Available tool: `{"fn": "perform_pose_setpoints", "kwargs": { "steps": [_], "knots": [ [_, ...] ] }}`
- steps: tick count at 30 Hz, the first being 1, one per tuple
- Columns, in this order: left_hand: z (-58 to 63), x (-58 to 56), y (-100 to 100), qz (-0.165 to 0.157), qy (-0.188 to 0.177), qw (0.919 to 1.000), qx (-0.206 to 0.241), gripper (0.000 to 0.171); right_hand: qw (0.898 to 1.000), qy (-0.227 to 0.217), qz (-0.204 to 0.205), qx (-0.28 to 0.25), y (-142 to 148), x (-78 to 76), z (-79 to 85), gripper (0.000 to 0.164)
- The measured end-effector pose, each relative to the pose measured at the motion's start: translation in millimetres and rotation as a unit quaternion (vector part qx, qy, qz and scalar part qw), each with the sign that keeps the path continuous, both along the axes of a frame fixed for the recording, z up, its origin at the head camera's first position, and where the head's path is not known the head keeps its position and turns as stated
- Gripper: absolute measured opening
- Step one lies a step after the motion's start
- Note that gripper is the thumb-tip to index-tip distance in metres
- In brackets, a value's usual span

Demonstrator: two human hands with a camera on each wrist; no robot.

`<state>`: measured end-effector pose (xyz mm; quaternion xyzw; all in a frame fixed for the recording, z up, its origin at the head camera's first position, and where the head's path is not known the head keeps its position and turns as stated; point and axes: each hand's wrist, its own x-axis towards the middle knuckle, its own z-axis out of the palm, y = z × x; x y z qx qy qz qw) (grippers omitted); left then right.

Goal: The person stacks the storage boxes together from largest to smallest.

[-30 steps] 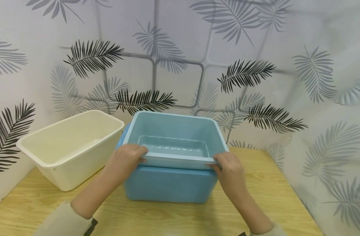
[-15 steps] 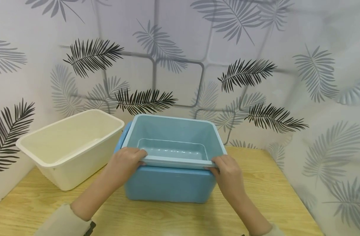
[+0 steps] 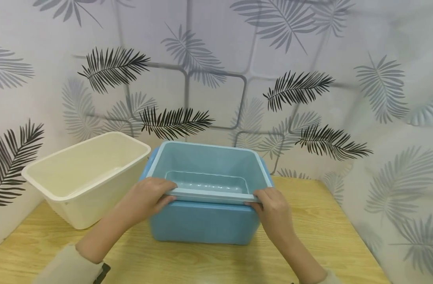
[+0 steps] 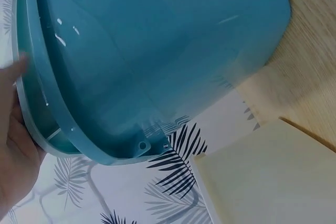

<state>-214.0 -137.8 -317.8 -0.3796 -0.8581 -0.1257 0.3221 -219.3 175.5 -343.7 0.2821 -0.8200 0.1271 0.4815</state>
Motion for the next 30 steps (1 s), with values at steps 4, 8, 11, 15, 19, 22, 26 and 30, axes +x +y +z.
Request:
{"fn": "perform_pose_setpoints", "kwargs": {
  "steps": [4,8,11,15,19,22,26,30],
  "knots": [
    [-0.2,0.4,-0.8,-0.013,-0.002,0.9999,0.008,0.023,1.0,-0.018,-0.008,0.002,-0.5,1.3,1.7,0.031],
    [-1.4,0.8,0.9,-0.008,0.011,0.9997,0.018,0.024,0.998,-0.066,-0.016,0.002,-1.2,5.7,8.4,0.031],
    [-4.1,0.2,2.2,-0.005,0.019,0.9996,0.021,0.02,0.992,-0.122,-0.016,0.002,-0.1,9.5,14.2,0.028],
    [-8.9,2.0,3.1,0.008,0.016,0.9997,0.018,0.012,0.982,-0.189,-0.017,0.005,2.4,11.6,16.9,0.026],
    [-13.7,4.5,3.7,0.014,0.011,0.9997,0.019,0.009,0.977,-0.212,-0.012,0.008,5.2,11.4,13.6,0.023],
    [-17.5,3.7,4.3,0.009,0.019,0.9994,0.027,0.013,0.978,-0.207,-0.007,0.006,6.7,10.3,10.4,0.02],
    [-20.9,1.2,5.5,0.003,0.036,0.9988,0.034,0.024,0.981,-0.192,0.0,-0.002,7.8,9.1,7.6,0.019],
    [-21.1,-0.6,6.6,0.0,0.04,0.9986,0.035,0.029,0.984,-0.178,0.005,-0.008,8.9,9.0,6.2,0.017]
  ]
}}
